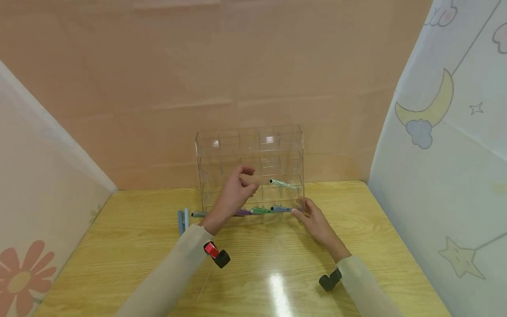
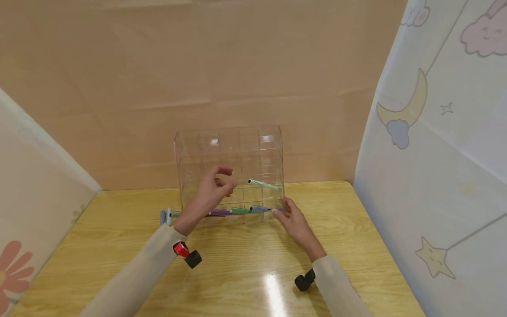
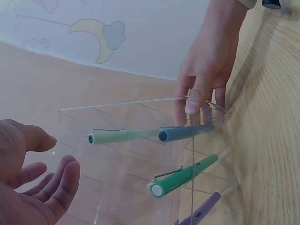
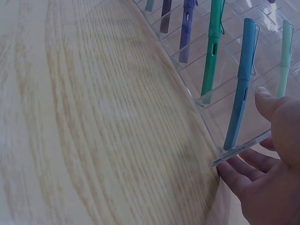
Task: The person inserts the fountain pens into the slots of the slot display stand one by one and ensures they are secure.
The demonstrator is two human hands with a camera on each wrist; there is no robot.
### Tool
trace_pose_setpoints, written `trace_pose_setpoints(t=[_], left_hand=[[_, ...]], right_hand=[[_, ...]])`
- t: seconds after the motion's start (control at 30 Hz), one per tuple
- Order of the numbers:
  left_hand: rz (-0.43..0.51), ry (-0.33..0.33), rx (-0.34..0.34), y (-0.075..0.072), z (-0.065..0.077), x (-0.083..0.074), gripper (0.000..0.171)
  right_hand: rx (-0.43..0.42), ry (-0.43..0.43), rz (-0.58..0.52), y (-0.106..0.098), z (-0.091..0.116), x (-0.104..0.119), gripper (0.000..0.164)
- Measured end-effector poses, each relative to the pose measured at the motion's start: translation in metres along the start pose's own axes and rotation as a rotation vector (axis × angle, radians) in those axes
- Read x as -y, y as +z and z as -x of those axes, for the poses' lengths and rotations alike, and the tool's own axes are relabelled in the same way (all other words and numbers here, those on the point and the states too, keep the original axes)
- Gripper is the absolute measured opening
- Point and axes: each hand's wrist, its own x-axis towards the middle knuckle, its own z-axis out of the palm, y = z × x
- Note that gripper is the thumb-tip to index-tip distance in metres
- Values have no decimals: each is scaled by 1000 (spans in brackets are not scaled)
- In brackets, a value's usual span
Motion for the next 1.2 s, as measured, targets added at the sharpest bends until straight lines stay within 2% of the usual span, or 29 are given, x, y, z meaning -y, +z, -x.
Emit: trace_pose_setpoints(t=[0.47, 0.67, 0.83, 1.03, 1.2], left_hand=[[44, -29, -77, -36, 26, 7, 40], [-3, -34, -100, -59, 39, 13, 39], [-48, -35, -149, -84, 51, 17, 38], [-77, -59, -207, -109, 63, 31, 43], [-77, -90, -245, -132, 68, 52, 47]], right_hand=[[12, 17, -17, 0, 4, 0, 69], [17, 13, -17, 0, 4, 1, 69], [13, 6, -15, -2, 4, 4, 71], [13, 0, -8, -2, 2, 3, 72], [11, 5, -5, -1, 2, 3, 71]])
